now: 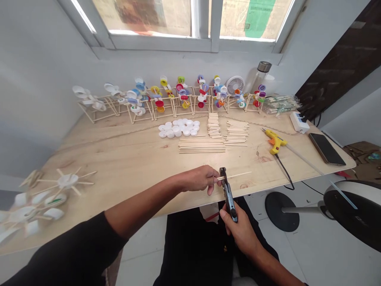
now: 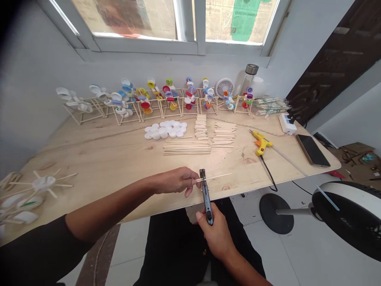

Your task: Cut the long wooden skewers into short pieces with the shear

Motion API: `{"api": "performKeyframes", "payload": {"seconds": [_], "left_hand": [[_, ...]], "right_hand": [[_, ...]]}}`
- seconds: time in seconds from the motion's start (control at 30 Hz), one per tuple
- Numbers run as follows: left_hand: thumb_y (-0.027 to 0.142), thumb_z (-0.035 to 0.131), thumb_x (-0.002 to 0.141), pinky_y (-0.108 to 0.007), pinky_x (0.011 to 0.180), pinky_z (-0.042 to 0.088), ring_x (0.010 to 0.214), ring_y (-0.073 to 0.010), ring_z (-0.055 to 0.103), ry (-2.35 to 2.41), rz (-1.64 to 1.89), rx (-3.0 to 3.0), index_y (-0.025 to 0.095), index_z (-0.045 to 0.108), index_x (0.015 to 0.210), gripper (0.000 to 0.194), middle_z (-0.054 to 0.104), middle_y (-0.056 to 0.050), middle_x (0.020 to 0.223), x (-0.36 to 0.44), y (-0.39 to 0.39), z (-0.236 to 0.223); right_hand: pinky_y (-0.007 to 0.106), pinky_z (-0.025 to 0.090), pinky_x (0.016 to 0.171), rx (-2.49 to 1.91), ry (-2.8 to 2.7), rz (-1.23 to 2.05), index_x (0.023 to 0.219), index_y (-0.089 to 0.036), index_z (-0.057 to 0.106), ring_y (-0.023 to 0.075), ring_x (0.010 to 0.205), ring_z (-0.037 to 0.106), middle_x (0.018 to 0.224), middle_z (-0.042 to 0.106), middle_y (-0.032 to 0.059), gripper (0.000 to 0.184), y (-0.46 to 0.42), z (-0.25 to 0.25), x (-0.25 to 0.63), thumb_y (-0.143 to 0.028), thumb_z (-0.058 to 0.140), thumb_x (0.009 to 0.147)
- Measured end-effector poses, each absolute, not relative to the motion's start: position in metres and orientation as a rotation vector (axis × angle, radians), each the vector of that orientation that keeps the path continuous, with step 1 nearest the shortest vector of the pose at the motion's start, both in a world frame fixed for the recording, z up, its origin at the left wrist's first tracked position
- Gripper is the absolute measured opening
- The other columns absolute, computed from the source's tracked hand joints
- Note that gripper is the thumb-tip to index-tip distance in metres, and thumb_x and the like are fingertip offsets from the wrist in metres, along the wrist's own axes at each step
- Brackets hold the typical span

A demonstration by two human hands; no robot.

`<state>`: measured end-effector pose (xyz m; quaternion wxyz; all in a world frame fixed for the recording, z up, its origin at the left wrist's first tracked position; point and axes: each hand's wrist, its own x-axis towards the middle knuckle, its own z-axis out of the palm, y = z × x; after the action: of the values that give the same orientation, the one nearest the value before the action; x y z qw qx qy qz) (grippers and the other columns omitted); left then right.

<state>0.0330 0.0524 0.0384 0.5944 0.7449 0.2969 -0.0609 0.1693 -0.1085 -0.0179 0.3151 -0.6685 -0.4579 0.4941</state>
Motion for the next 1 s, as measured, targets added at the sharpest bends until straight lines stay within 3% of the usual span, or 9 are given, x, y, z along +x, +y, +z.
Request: {"api": "performKeyframes", "payload": {"seconds": [0.57, 0.77, 1.0], "left_hand": [[0.02, 0.033, 0.084, -0.021, 0.062, 0.038, 0.059, -0.0107, 0.049, 0.661, -0.059, 1.89, 0.016, 0.058, 0.092, 0.026, 0.055, 0.003, 0.057, 0.028, 0.048, 0.038], [0.024, 0.03, 0.088, -0.02, 0.058, 0.037, 0.058, -0.0106, 0.049, 0.771, 0.028, 2.077, 0.017, 0.055, 0.074, 0.029, 0.059, 0.0, 0.066, 0.026, 0.035, 0.041], [0.023, 0.032, 0.089, -0.023, 0.063, 0.04, 0.075, -0.0149, 0.058, 1.12, 0.386, 2.413, 0.021, 0.054, 0.094, 0.023, 0.064, -0.003, 0.087, 0.035, 0.004, 0.02]], "right_hand": [[0.022, 0.035, 0.053, -1.835, -1.334, 1.12, 0.072, -0.021, 0.046, 0.0136, 0.054, 0.049, 0.06, 0.054, -0.0028, 0.016, -0.104, -0.014, 0.17, -0.034, 0.049, 0.081], [0.023, 0.034, 0.052, -1.83, -1.331, 1.109, 0.069, -0.022, 0.044, 0.0141, 0.053, 0.049, 0.057, 0.053, -0.0033, 0.021, -0.104, -0.015, 0.171, -0.037, 0.049, 0.08], [0.024, 0.034, 0.052, -1.805, -1.3, 1.127, 0.067, -0.022, 0.043, 0.0138, 0.051, 0.047, 0.055, 0.051, -0.0037, 0.023, -0.104, -0.018, 0.172, -0.039, 0.048, 0.081]]}}
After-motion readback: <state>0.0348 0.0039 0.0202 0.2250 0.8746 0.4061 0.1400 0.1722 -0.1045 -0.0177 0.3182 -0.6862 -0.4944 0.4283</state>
